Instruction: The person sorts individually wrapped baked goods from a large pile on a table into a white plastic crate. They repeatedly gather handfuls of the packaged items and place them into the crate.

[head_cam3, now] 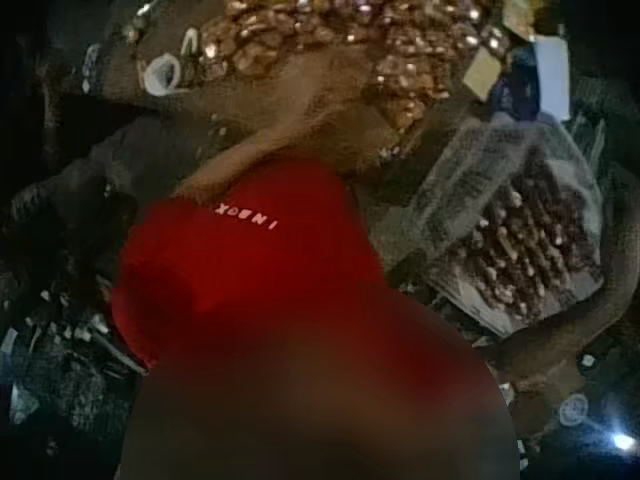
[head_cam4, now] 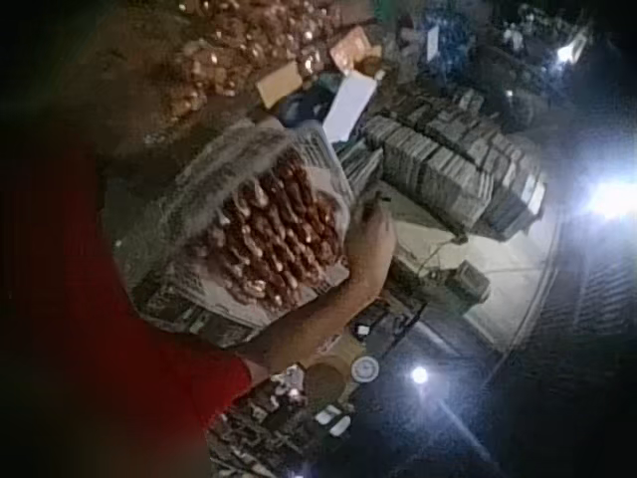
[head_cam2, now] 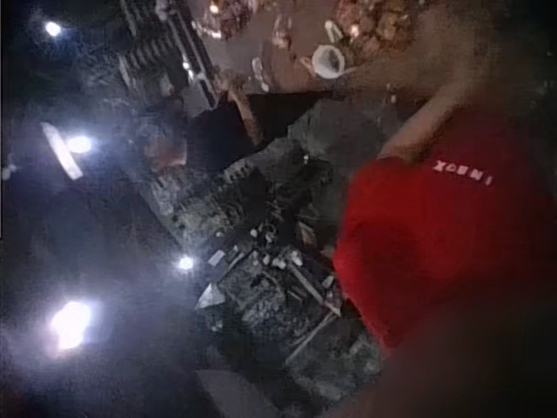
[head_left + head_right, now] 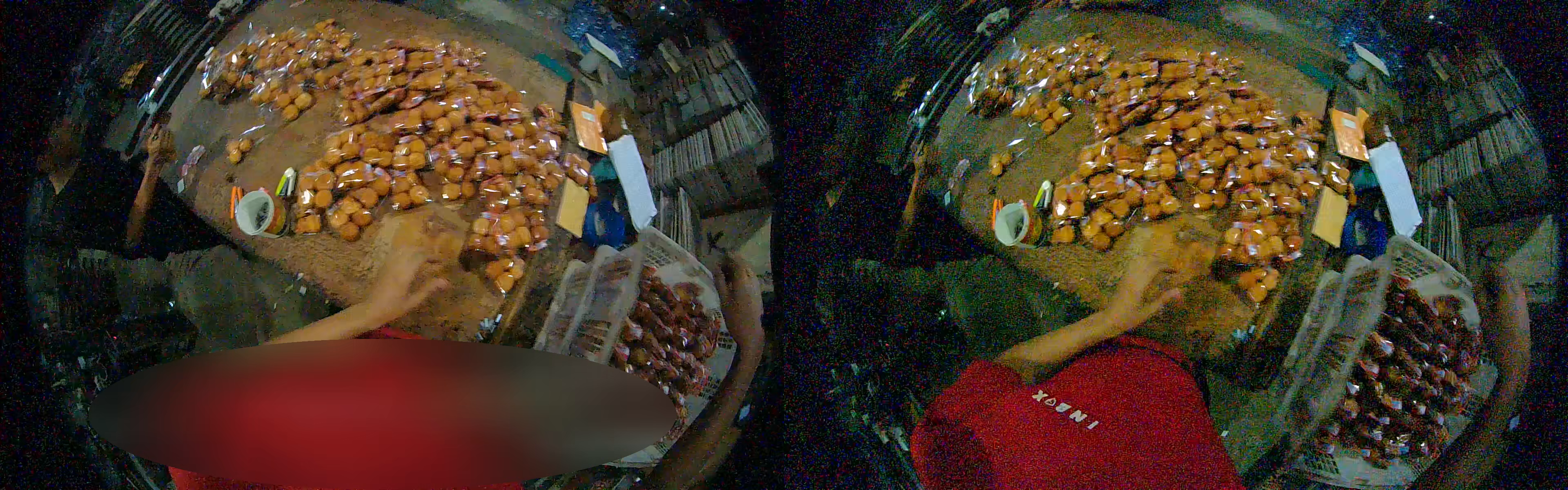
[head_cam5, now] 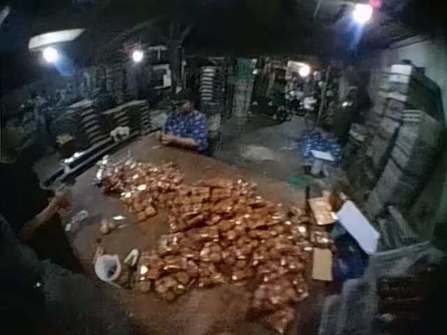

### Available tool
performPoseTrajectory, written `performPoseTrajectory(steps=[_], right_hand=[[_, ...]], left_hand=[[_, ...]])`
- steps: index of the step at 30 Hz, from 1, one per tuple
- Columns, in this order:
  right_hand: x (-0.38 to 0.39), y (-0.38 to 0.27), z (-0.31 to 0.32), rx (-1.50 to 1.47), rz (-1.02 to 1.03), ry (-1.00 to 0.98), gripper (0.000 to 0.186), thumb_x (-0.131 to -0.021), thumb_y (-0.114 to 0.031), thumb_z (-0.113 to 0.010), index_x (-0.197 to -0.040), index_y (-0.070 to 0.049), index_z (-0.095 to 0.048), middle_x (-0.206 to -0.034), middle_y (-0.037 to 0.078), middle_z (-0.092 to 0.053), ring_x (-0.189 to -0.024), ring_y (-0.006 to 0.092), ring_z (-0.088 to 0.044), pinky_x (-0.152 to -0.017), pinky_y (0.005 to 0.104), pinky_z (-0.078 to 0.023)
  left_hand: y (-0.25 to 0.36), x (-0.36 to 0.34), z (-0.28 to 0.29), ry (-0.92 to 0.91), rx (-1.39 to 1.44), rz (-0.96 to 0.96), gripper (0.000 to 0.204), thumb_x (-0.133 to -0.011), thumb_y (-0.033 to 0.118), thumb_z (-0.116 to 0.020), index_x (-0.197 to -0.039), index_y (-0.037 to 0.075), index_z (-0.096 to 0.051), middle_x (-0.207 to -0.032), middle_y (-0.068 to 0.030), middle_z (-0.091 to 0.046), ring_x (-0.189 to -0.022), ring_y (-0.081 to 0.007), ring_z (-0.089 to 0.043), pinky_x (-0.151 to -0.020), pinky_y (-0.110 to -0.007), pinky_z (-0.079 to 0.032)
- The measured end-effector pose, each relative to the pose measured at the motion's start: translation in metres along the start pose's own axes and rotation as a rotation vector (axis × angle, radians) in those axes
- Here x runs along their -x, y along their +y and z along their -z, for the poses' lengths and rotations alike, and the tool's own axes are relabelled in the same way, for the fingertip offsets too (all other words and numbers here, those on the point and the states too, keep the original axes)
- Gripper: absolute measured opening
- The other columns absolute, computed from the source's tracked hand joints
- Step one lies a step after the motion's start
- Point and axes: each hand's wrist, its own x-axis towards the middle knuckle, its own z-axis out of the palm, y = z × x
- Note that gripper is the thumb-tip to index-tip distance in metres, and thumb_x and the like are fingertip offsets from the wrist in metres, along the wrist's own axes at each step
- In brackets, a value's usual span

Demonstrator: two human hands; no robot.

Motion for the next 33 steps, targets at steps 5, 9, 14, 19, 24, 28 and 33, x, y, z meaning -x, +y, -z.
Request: performPoseTrajectory(steps=[5,9,14,19,24,28,33], right_hand=[[-0.088,-0.303,-0.091,-0.355,0.593,-0.676,0.033,-0.096,-0.032,-0.061,-0.106,-0.001,-0.066,-0.104,0.022,-0.069,-0.102,0.0408,-0.066,-0.087,0.0512,-0.051],[-0.083,-0.509,-0.262,-0.841,0.543,-0.862,0.057,-0.098,-0.057,-0.055,-0.118,-0.005,-0.068,-0.116,0.013,-0.069,-0.096,0.0271,-0.068,-0.082,0.0416,-0.055],[-0.074,-0.685,-0.400,-1.101,-0.800,-0.575,0.067,-0.089,-0.057,-0.070,-0.119,0.002,-0.058,-0.118,0.011,-0.064,-0.099,0.0252,-0.064,-0.086,0.0382,-0.053],[-0.068,-0.663,-0.436,-1.267,-0.869,-0.196,0.069,-0.081,-0.051,-0.081,-0.116,0.001,-0.052,-0.102,0.017,-0.064,-0.095,0.0316,-0.063,-0.082,0.0456,-0.050],[0.016,-0.551,-0.417,-1.124,-0.183,-0.113,0.050,-0.083,-0.030,-0.082,-0.117,-0.003,-0.058,-0.109,0.019,-0.067,-0.097,0.0396,-0.065,-0.086,0.0493,-0.051],[-0.007,-0.493,-0.416,-1.268,-0.052,-0.345,0.061,-0.085,-0.038,-0.079,-0.130,0.000,-0.060,-0.121,0.022,-0.068,-0.112,0.0394,-0.064,-0.099,0.0444,-0.049],[-0.113,-0.522,-0.419,-1.490,-0.205,-0.488,0.061,-0.091,-0.043,-0.073,-0.132,-0.001,-0.057,-0.118,0.012,-0.067,-0.109,0.0256,-0.061,-0.094,0.0401,-0.048]], left_hand=[[-0.145,0.080,0.064,0.290,-0.328,0.450,0.047,-0.094,0.035,-0.069,-0.123,0.000,-0.057,-0.114,-0.0212,-0.061,-0.106,-0.0399,-0.058,-0.095,-0.046,-0.046],[-0.205,0.070,0.107,0.373,-0.069,0.693,0.047,-0.094,0.034,-0.070,-0.119,-0.003,-0.057,-0.115,-0.0211,-0.060,-0.100,-0.0377,-0.060,-0.093,-0.047,-0.048],[-0.222,0.011,0.098,0.807,0.587,1.352,0.066,-0.086,0.034,-0.079,-0.130,-0.003,-0.047,-0.123,-0.0206,-0.054,-0.111,-0.0379,-0.056,-0.095,-0.052,-0.045],[-0.224,-0.015,0.093,0.766,-0.252,1.019,0.080,-0.087,0.041,-0.075,-0.143,-0.001,-0.036,-0.141,-0.0250,-0.041,-0.130,-0.0441,-0.042,-0.107,-0.057,-0.035],[-0.263,-0.014,0.102,0.284,-0.648,0.957,0.083,-0.093,0.042,-0.067,-0.152,-0.003,-0.030,-0.156,-0.0225,-0.035,-0.138,-0.0461,-0.038,-0.113,-0.058,-0.030],[-0.304,-0.034,0.117,0.095,-0.621,1.152,0.087,-0.082,0.052,-0.077,-0.139,-0.006,-0.047,-0.143,-0.0236,-0.053,-0.127,-0.0387,-0.054,-0.102,-0.055,-0.042],[-0.276,-0.033,0.153,0.160,-0.255,1.068,0.066,-0.069,0.052,-0.089,-0.098,-0.003,-0.069,-0.091,-0.0181,-0.074,-0.085,-0.0308,-0.072,-0.076,-0.040,-0.055]])
